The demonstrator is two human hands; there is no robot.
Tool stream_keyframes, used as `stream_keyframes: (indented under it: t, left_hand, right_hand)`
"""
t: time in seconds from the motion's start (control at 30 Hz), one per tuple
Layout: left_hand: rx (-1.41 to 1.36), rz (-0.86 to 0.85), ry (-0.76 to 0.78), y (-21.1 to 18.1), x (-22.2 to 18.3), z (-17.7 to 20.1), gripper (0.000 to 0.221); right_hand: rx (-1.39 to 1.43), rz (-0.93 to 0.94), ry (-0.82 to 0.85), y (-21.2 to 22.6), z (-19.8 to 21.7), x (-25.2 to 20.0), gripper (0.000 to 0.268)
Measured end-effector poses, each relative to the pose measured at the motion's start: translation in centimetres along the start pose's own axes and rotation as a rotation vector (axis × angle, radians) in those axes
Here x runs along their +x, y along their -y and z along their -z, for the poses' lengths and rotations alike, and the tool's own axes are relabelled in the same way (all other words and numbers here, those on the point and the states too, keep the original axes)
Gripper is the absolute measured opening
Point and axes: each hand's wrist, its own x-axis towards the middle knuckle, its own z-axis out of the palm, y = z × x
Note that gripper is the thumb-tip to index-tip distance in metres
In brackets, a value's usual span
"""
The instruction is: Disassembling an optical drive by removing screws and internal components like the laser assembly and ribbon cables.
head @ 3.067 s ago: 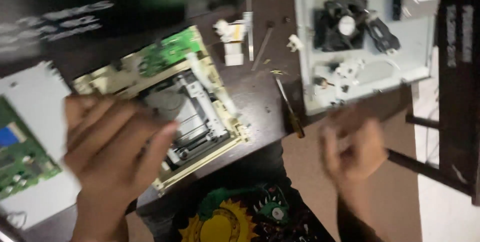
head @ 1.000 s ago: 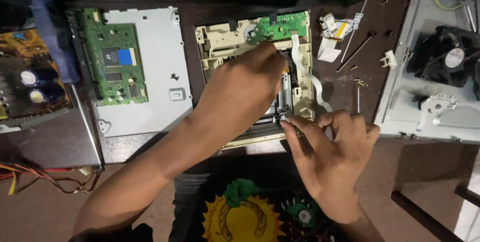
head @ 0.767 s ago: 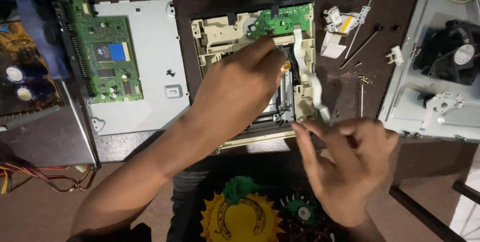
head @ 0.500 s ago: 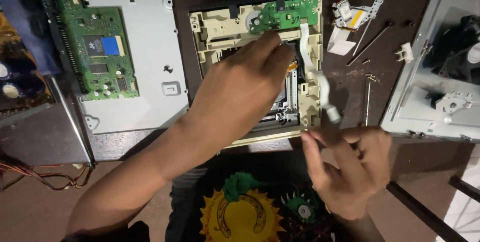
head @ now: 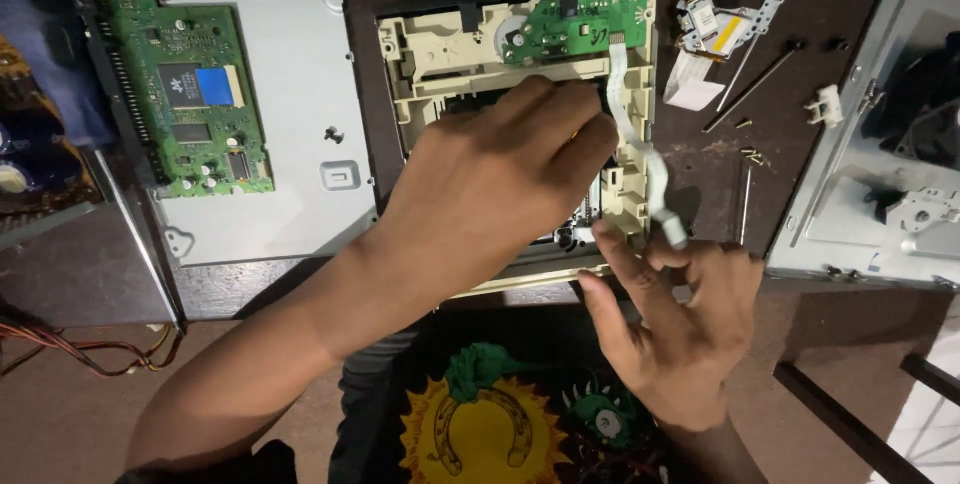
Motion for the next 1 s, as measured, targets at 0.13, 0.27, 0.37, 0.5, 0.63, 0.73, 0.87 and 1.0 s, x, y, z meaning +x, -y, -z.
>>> stream_keyframes:
  t: [0.13,0.27,0.37,0.5,0.63,0.73,0.87,1.0]
  left_hand:
    - [-0.036,-0.005,-0.032,0.2,0.1,0.1,0.026]
    - [-0.100,0.008,-0.027,0.2,-0.1,-0.1,0.022]
    - [-0.146,0.016,-0.028,0.3,0.0,-0.2,0.019]
    - [-0.169,0.027,-0.030,0.2,0.1,-0.1,0.018]
    - [-0.196,0.036,0.032,0.3,0.0,-0.1,0.016]
    - [-0.196,0.027,0.043,0.4,0.1,0.0,0.022]
    - [-0.185,0.043,0.050,0.3,0.3,-0.1,0.020]
    - [-0.162,0.048,0.023,0.2,0.3,-0.2,0.024]
  right_hand:
    - [-0.014,0.019,-0.009,-0.3,-0.4,-0.3,0.039]
    - [0.016,-0.004,-0.003,-0.3,-0.4,-0.3,0.038]
    - [0.039,0.000,-0.006,0.1,-0.2,0.3,0.036]
    - [0.089,0.005,0.004,0.8,0.4,1.6,0.029]
    - [0.095,-0.009,0.006,0.2,-0.1,0.8,0.031]
    - [0.051,-0.004,0.006,0.2,-0.2,0.7,0.033]
    - [0.037,0.010,0.032,0.1,0.0,0.9,0.031]
    - [0.023,0.050,0.000,-0.6,-0.6,0.0,0.031]
